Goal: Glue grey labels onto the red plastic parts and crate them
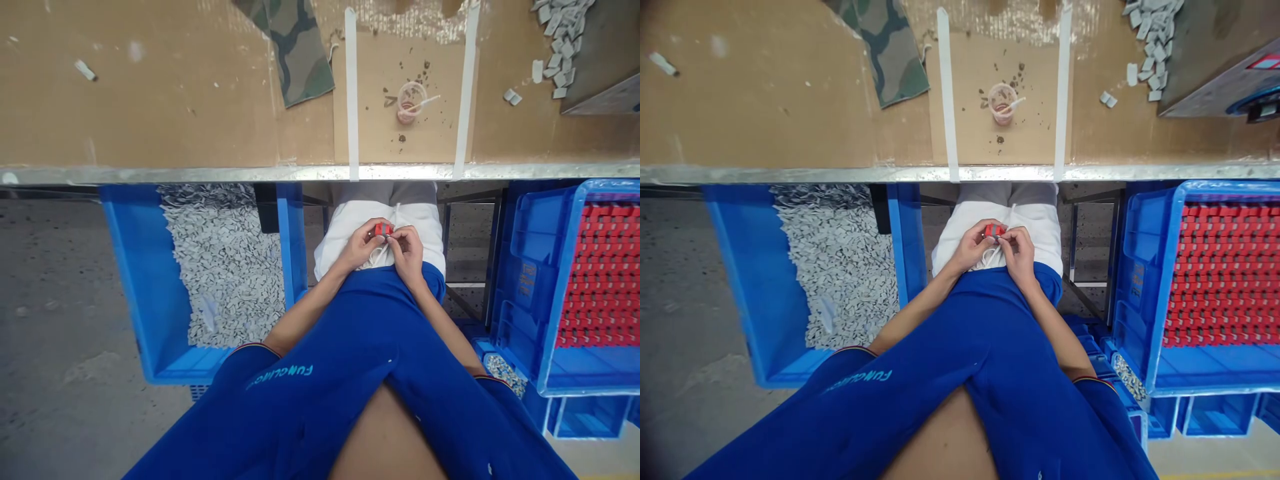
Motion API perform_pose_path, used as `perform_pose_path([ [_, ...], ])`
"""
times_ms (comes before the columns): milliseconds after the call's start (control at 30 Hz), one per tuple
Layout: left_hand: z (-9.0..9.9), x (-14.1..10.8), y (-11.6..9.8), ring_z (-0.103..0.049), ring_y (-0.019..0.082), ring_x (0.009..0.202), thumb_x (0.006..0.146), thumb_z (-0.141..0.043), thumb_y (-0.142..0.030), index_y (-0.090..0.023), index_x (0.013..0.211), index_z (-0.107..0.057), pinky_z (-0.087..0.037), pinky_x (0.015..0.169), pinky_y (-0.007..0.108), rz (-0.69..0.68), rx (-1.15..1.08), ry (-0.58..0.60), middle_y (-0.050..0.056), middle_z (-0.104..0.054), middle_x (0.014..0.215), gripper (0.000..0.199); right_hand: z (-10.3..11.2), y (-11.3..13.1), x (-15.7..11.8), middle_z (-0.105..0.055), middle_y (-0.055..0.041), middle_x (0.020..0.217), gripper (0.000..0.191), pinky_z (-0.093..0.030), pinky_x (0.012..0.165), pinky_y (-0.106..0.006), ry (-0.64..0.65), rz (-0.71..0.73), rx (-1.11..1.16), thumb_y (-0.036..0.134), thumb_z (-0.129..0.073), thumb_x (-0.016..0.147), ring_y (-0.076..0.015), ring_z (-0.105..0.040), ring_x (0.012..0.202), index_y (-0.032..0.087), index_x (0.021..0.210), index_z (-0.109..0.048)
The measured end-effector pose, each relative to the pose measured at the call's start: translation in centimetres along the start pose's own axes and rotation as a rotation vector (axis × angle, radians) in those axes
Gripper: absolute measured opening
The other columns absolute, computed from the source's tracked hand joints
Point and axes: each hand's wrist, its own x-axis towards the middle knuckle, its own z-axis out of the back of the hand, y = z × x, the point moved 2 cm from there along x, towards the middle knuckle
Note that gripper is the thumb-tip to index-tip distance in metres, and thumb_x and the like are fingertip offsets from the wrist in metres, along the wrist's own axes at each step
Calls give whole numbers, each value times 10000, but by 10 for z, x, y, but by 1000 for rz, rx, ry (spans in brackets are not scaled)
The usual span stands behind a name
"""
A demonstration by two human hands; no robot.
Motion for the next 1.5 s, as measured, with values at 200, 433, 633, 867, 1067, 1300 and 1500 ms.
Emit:
perform_pose_path([
  [200, 4, 0, 5, -666, 281, 1276, 904, -743, -523, -156, 1266, -670, -502, 1129, 403, -46, -58, 62, 170, -704, 1324, 521, 2, 6, 1, -620, -20, 862, 116, -484, 686, -313, -19, 52, -36, 290, -656, 953, -169, -580, 791, 207, 877, -631],
  [433, 5, 2, 6, -649, 300, 1332, 898, -754, -511, -167, 1279, -673, -511, 1142, 419, -58, -82, 76, 178, -698, 1362, 519, 2, 7, 1, -634, -27, 863, 117, -514, 698, -331, -23, 79, -75, 298, -656, 961, -182, -604, 809, 214, 880, -643],
  [633, 3, 1, 4, -697, 292, 1239, 886, -754, -554, -147, 1268, -658, -565, 1057, 396, -6, -58, 47, 186, -716, 1318, 567, 3, 8, 0, -656, -34, 864, 107, -526, 689, -333, -73, 96, -103, 305, -672, 961, -179, -618, 785, 212, 909, -684],
  [867, 3, -1, 11, -732, 272, 1132, 856, -767, -586, -127, 1232, -647, -579, 1005, 380, 59, 14, -30, 168, -757, 1197, 605, 1, 6, -1, -646, -21, 859, 111, -490, 669, -312, -38, 37, -88, 302, -657, 968, -157, -583, 724, 205, 917, -674],
  [1067, -2, -2, 13, -731, 234, 1041, 888, -705, -600, -132, 1211, -643, -581, 920, 328, 90, 145, -84, 139, -754, 1149, 573, 0, -6, 6, -607, -17, 853, 115, -462, 678, -308, 46, -31, -57, 302, -601, 952, -155, -546, 722, 201, 897, -609],
  [1300, -11, 1, 11, -736, 194, 948, 915, -674, -488, -145, 1168, -645, -568, 840, 269, 102, 207, -139, 94, -769, 1057, 427, 1, -14, 9, -570, -5, 821, 136, -456, 683, -306, 73, -104, -6, 329, -573, 946, -150, -521, 697, 216, 871, -560],
  [1500, -16, 1, 9, -755, 197, 931, 910, -657, -334, -163, 1133, -653, -584, 853, 275, 115, 228, -178, 70, -788, 995, 282, 2, -18, 10, -592, -16, 839, 140, -485, 728, -322, 78, -137, 2, 353, -570, 940, -162, -545, 721, 227, 881, -558],
])
